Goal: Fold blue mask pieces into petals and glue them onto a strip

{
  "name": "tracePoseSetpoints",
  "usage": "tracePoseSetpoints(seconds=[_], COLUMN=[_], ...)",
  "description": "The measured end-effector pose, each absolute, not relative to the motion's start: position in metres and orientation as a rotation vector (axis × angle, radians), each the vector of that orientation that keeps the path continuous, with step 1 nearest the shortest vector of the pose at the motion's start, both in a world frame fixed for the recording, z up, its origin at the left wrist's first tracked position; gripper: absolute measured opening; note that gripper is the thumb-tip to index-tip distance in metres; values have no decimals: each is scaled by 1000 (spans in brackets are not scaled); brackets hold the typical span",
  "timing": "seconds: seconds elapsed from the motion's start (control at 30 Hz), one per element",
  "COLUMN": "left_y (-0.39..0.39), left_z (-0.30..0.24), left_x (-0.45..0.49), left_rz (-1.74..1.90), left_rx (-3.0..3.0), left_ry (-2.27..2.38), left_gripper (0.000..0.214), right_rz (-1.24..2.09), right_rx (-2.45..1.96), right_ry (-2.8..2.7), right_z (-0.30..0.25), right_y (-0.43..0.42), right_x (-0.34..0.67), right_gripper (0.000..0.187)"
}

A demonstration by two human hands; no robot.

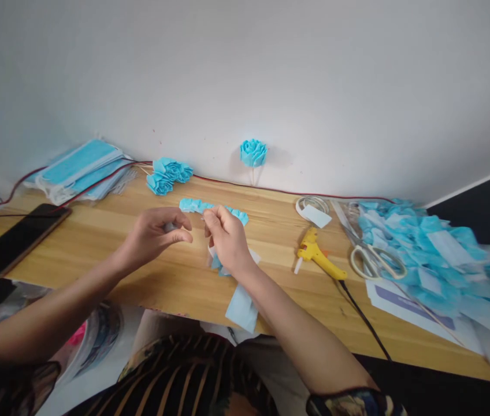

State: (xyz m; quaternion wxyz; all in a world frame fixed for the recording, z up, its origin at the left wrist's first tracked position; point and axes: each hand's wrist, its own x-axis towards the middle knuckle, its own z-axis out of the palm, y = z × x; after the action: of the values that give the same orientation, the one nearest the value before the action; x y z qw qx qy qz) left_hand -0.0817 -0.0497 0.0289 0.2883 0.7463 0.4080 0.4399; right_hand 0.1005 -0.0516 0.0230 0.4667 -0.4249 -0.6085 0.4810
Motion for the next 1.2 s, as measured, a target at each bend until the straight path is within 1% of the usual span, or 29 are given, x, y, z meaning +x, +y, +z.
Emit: tracePoseSetpoints(seconds=[0.17,0.37,0.53,0.67,0.73,0.83,0.93,1.0,1.07,1.13,1.2], left_y=[-48,-55,-56,-57,-60,-64,-64,-62,-59,-56,-54], left_z=[30,35,35,33,35,40,44,43,40,35,30], left_x=[-80,-68,-60,-63,-72,-100,-135,-156,-171,-181,-187], left_rz=[1158,1142,1153,1080,991,984,928,850,705,605,565], left_rx=[2006,1990,1967,1980,1983,1851,1801,1849,1946,2052,2055], left_ry=[1185,1101,1098,1137,1211,1458,1732,1933,2020,2020,2026], left_gripper=[43,38,35,28,26,23,23,31,30,33,35], right_rz=[1181,1108,1062,1054,1105,1163,1121,1063,932,724,420], right_rx=[-1028,-1046,-1053,-1082,-1079,-1081,-1143,-1237,-1375,-1627,-1919], right_ry=[-1546,-1638,-1700,-1737,-1770,-1757,-1692,-1662,-1661,-1651,-1656], right_z=[28,30,31,29,28,28,27,27,29,33,35], right_y=[-51,-49,-51,-53,-54,-56,-61,-64,-67,-69,-69], right_x=[111,113,109,103,105,121,154,183,215,252,292], right_gripper=[47,57,60,64,67,70,69,68,65,59,51])
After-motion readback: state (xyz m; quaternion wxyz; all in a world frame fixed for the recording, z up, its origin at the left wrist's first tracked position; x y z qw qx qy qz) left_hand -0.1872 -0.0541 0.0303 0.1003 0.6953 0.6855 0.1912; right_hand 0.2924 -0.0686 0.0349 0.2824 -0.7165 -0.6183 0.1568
